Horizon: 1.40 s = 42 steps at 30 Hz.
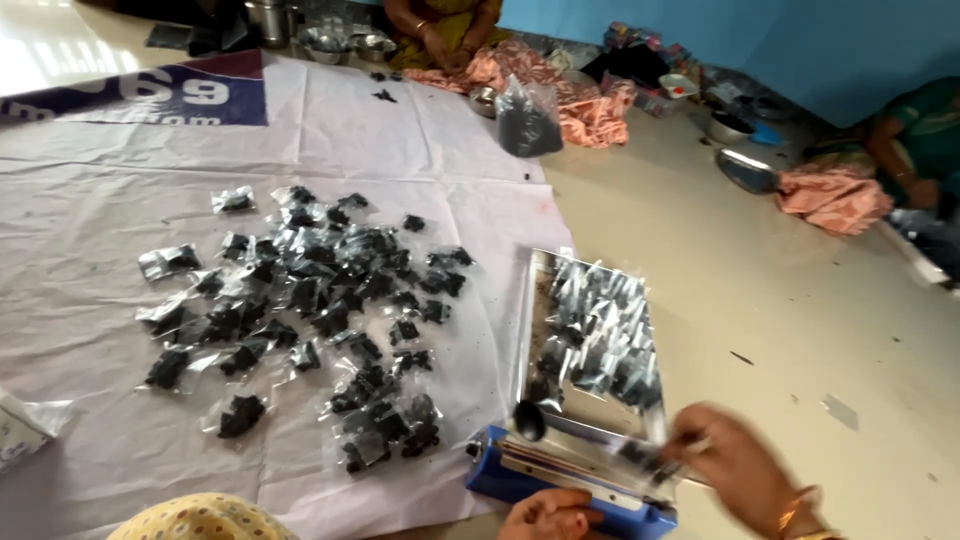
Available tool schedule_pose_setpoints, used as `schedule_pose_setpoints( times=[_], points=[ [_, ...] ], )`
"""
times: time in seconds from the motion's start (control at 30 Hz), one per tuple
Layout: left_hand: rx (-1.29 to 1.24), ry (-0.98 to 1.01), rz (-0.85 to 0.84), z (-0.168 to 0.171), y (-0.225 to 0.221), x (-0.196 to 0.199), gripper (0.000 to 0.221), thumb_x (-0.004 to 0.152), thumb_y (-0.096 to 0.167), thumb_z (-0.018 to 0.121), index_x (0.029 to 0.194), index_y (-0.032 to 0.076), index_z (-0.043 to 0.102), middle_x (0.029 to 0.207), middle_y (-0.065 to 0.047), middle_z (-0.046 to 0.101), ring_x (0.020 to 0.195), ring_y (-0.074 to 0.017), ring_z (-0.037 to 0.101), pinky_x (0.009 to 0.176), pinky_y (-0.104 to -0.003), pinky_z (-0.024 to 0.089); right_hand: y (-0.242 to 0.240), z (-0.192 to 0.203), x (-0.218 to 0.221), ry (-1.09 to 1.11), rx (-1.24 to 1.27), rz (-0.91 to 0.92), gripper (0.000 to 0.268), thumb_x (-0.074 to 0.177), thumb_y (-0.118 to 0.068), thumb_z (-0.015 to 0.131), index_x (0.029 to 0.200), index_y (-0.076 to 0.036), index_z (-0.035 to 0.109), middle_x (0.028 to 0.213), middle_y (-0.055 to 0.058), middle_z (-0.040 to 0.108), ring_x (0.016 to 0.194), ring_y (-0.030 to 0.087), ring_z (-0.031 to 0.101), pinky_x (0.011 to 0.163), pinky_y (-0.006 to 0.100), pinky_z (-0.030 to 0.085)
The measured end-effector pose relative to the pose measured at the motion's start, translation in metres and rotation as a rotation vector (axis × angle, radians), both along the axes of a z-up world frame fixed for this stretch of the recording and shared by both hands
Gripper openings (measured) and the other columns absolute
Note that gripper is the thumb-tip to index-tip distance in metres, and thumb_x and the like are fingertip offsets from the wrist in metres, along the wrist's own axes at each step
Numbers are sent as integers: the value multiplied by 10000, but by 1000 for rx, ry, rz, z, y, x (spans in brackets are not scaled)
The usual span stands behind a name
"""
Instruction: Packaging small black components into plastic bags and sealing them using a manual heat sealer.
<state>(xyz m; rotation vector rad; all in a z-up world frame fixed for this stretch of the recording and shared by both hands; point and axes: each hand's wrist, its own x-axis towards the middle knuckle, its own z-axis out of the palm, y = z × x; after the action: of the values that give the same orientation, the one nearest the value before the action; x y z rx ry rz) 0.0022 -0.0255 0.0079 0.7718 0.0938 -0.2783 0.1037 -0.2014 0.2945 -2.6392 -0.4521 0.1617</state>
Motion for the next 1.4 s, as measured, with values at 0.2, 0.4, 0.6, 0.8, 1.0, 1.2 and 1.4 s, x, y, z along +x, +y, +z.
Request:
schedule_pose_setpoints(
  times=[0.2, 0.4, 0.6, 0.8, 1.0, 1.2, 1.4],
  points=[
    [-302, 19, -92, 54, 26, -19, 373, 817, 88, 776, 1166, -24, 707, 1045, -107, 803, 935, -199, 763, 804, -322, 643, 43, -39, -52, 113, 64, 437, 218, 828, -202, 802, 847, -42, 655, 842, 64, 661, 818, 157, 684, 763, 313, 560],
    [-25, 120, 59, 18, 30, -9, 262, 849, 103, 838, 1068, -28, 778, 843, -75, 753, 648, -120, 624, 541, -241, 450, 79, -44, -57, 318, 35, 270, 240, 813, -212, 793, 868, -28, 649, 830, 81, 658, 784, 198, 671, 730, 331, 537],
    [-160, 191, 195, 5, 25, -6, 248, 880, 74, 844, 1079, -63, 789, 930, -134, 789, 774, -155, 746, 655, -265, 602, 87, -67, -49, 202, -58, 243, 220, 807, -239, 780, 912, -63, 700, 892, 82, 717, 838, 210, 700, 759, 346, 536],
    [-182, 290, 233, 19, 31, -13, 209, 858, 94, 823, 958, -72, 745, 838, -150, 750, 649, -275, 736, 490, -429, 630, 86, -65, -46, 305, -33, 204, 230, 845, -269, 760, 955, -72, 712, 860, 97, 747, 845, 251, 735, 789, 364, 552],
    [-39, 307, 321, 1, 26, 0, 207, 864, 148, 825, 922, -40, 760, 787, -133, 759, 564, -249, 695, 426, -386, 553, 119, -18, -46, 95, -64, 11, 209, 893, -290, 678, 992, -114, 729, 911, 61, 767, 844, 216, 739, 783, 357, 575],
    [87, 380, 372, -6, 17, 19, 215, 866, 193, 810, 928, -11, 775, 760, -90, 745, 611, -203, 714, 503, -408, 638, 169, -37, -1, -149, 188, 377, 362, 1018, -382, 491, 975, -91, 701, 886, 71, 688, 775, 213, 679, 713, 356, 546],
    [103, 339, 495, -9, 8, 29, 248, 808, 175, 846, 907, 0, 702, 816, -82, 755, 695, -171, 728, 533, -421, 664, 191, -80, 23, 73, 276, 337, 608, 1016, -481, 503, 607, -46, 617, 520, 30, 576, 494, 144, 555, 539, 329, 478]
  ],
)
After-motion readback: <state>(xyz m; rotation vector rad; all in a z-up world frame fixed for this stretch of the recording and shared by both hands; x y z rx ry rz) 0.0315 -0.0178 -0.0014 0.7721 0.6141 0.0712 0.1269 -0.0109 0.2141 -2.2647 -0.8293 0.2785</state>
